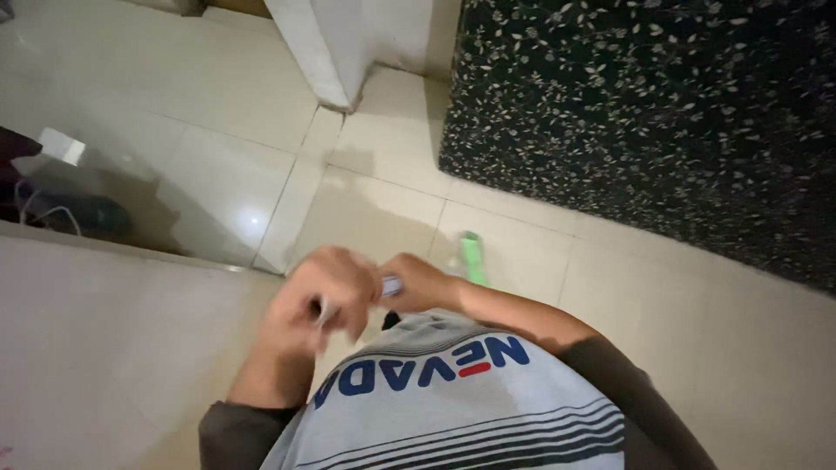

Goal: Assembling a green and white cleaning mop from separate components while sitting on the floor.

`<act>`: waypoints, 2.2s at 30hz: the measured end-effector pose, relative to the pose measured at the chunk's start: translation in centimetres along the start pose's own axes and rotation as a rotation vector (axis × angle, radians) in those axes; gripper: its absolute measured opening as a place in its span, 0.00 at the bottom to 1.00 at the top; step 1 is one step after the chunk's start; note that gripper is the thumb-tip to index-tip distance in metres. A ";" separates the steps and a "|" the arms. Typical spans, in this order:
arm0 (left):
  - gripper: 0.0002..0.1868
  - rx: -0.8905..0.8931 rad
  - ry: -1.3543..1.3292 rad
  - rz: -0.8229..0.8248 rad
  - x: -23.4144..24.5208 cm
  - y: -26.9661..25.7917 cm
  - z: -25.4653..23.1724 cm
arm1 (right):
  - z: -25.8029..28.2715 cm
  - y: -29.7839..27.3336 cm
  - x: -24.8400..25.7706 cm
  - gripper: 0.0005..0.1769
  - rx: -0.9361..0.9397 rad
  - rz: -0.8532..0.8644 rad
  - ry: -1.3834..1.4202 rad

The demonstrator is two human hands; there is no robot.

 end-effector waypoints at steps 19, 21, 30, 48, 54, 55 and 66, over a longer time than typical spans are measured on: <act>0.22 0.392 -0.037 0.211 7.0 -9.7 12.9 | -11.4 3.5 -5.4 0.14 -0.301 -0.143 -0.119; 0.23 0.572 -0.135 0.087 6.7 -11.2 16.3 | -14.9 1.4 -5.1 0.14 -0.252 -0.298 0.001; 0.29 0.199 0.054 -0.012 10.7 -8.7 1.7 | -4.9 8.0 -4.4 0.12 -0.223 -0.094 -0.223; 0.19 0.579 -0.051 -0.223 15.0 -14.9 14.3 | -11.4 12.4 -5.7 0.08 -0.200 -0.175 -0.025; 0.30 0.696 -0.134 -0.422 13.0 -17.8 27.9 | -22.7 5.1 -2.9 0.06 -0.492 -0.183 -0.259; 0.30 0.695 -0.139 -0.426 13.7 -17.5 28.1 | -22.2 5.7 -2.1 0.06 -0.496 -0.178 -0.261; 0.28 -0.016 0.053 0.143 20.1 4.9 0.2 | -2.9 21.2 4.9 0.22 -0.445 0.023 0.948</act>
Point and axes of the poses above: each hand's wrist, its own y-axis towards the middle knuckle, its own x-axis out of the back of the hand, z = x × y, the point moved 2 cm from there along y, towards the middle knuckle, and after that the axes turned 1 degree about y, right-handed, at the moved point
